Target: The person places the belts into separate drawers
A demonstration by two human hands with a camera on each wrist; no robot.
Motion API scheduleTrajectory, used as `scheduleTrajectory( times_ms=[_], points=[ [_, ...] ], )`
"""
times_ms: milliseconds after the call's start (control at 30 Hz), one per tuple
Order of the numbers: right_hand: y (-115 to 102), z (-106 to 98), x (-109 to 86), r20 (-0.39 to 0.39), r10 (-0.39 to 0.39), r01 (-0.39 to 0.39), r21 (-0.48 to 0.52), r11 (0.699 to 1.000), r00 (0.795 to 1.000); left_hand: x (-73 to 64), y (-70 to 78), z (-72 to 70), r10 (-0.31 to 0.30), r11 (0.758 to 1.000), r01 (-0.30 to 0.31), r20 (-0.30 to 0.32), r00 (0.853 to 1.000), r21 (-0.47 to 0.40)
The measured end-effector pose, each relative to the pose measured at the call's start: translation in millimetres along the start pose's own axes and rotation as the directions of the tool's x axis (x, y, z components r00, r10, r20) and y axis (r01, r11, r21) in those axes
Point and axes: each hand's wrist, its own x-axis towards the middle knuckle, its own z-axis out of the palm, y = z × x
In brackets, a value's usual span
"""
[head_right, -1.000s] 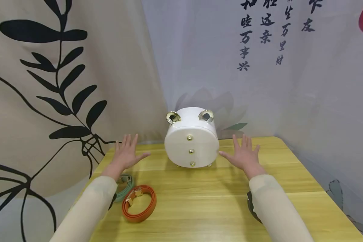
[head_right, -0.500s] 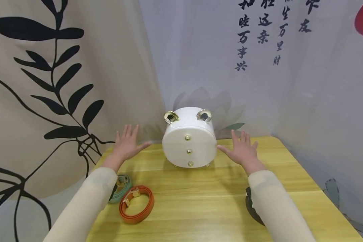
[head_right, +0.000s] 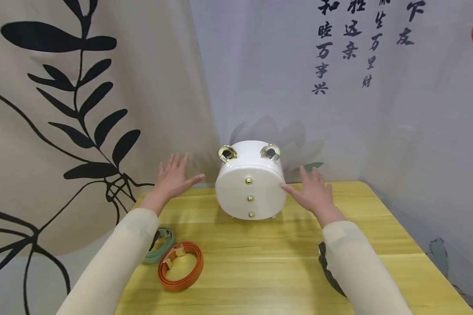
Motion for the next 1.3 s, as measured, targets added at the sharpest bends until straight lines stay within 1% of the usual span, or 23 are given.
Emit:
scheduleTrajectory(
  times_ms=[300,500,567,733,833,967,1100,1300],
  points=[
    [-18.4,-5.6,2.4,-0.015,-0.034,0.035,0.024,0.999,0.999,7.0,14.2,-11.0,0.008,0.998,-0.009,-0.010,1.000,-0.068],
    [-30.8,-8.9,1.6,-0.032,-0.027,0.031,0.100,0.995,0.999,12.7,23.8,-13.8,0.015,0.994,-0.015,-0.004,1.000,-0.104],
    [-33.9,-8.9,2.3,-0.050,-0.029,0.035,0.129,0.991,0.998,14.8,26.1,-14.3,0.012,0.993,-0.012,-0.002,1.000,-0.121],
    [-44.1,-10.3,4.5,-0.113,-0.056,0.079,0.210,0.974,0.992,18.9,31.7,-18.2,-0.002,0.986,-0.001,-0.020,1.000,-0.166],
    [-50.5,-11.4,6.0,-0.147,-0.061,0.095,0.234,0.968,0.987,20.4,35.0,-21.1,-0.007,0.980,0.003,-0.021,1.000,-0.198],
    [-59.0,-11.7,6.8,-0.179,-0.048,0.096,0.272,0.958,0.983,22.0,38.6,-22.4,-0.015,0.967,0.013,-0.005,1.000,-0.254],
    [-67.7,-11.1,6.4,-0.200,-0.027,0.097,0.348,0.933,0.979,23.8,42.0,-21.6,-0.014,0.949,0.015,0.004,1.000,-0.316],
    [-82.1,-10.2,4.7,-0.244,0.002,0.112,0.451,0.885,0.970,27.6,47.5,-20.6,-0.009,0.902,0.024,0.035,0.999,-0.431]
  ],
)
